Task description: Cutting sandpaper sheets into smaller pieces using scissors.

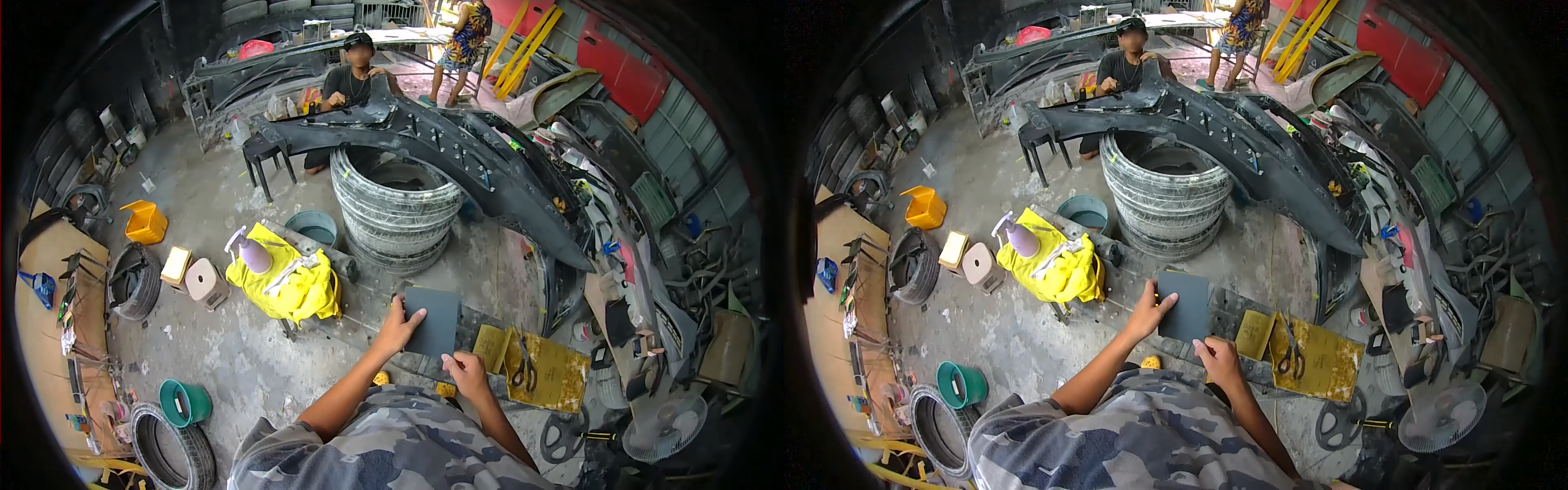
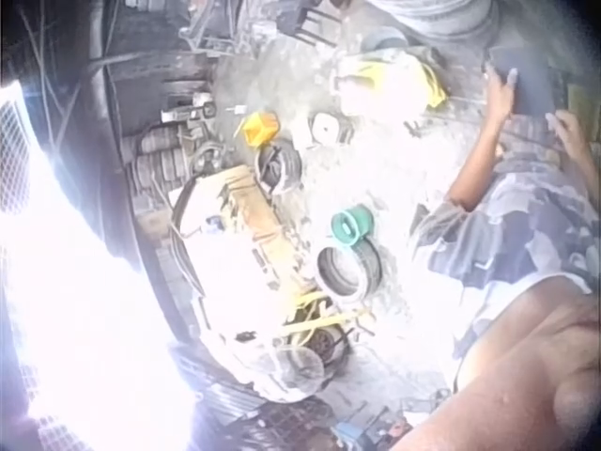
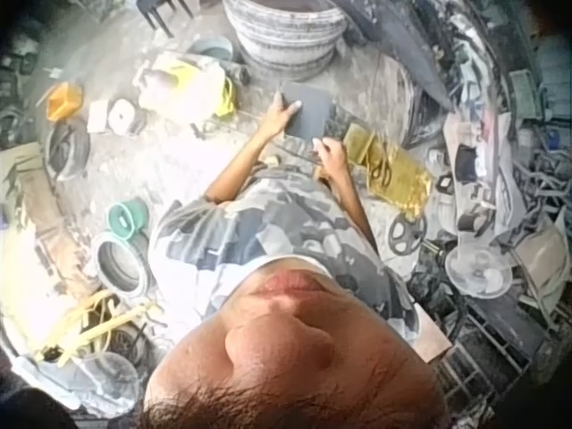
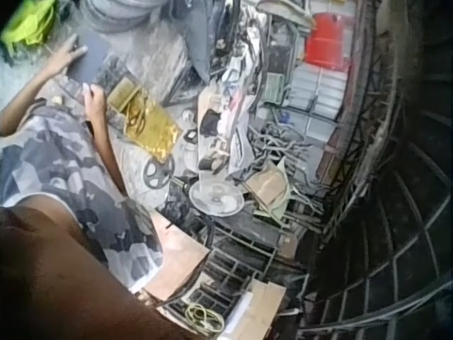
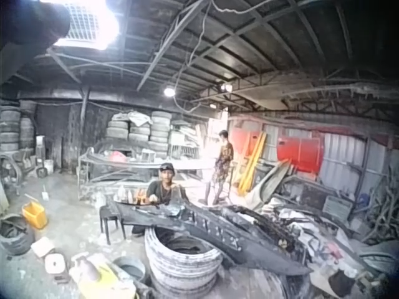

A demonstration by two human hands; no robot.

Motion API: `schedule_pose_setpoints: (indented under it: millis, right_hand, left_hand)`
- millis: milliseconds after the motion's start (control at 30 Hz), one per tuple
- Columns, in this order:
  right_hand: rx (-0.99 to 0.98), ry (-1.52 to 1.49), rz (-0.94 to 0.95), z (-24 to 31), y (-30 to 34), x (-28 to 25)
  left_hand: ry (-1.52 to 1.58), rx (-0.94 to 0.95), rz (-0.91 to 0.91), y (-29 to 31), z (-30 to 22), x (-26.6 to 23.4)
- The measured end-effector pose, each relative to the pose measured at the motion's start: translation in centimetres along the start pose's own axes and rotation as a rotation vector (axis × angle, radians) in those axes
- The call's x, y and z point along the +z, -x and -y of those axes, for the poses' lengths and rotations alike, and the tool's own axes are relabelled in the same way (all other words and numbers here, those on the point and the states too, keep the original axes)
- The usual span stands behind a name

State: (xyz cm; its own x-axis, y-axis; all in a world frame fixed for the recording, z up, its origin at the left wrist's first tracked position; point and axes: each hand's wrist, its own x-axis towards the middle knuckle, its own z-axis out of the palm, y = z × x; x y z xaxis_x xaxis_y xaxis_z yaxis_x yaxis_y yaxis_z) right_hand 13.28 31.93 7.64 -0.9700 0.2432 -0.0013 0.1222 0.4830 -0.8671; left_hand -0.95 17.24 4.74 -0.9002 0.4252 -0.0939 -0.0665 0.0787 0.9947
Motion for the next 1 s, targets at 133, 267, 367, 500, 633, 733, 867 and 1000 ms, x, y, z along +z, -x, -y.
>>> schedule_pose_setpoints:
  millis: [133, 267, 367, 500, 633, 733, 867, 1000]
  right_hand:
    - [-0.001, 0.118, -0.015, 0.9, 0.0, 0.2]
    - [-0.104, 0.241, -0.002, 1.3, 0.0, 0.4]
    - [-0.144, 0.263, 0.027, 1.9, -0.2, 0.8]
    - [-0.139, 0.292, 0.164, 2.5, -0.5, 0.6]
    - [-0.124, 0.232, 0.211, 2.3, -1.0, 0.4]
    - [-0.119, 0.206, 0.235, 2.1, -1.1, 0.5]
    - [-0.110, 0.218, 0.152, 1.6, -1.0, 0.8]
    - [-0.051, 0.357, 0.135, 1.8, -0.9, 0.0]
  left_hand:
    - [0.058, -0.055, 0.117, -0.3, 3.3, -0.1]
    - [0.184, -0.209, 0.251, 1.5, -1.3, -0.1]
    - [0.202, -0.194, 0.225, 1.8, -1.2, 0.5]
    - [0.234, -0.175, 0.229, 1.7, -0.6, 0.6]
    - [0.274, -0.272, 0.266, 1.2, 0.4, -0.1]
    - [0.273, -0.328, 0.169, 1.4, 0.0, -0.3]
    - [0.019, -0.106, -0.066, 0.3, 4.4, -0.2]
    - [-0.481, 0.272, -0.152, 0.1, 2.0, -1.6]
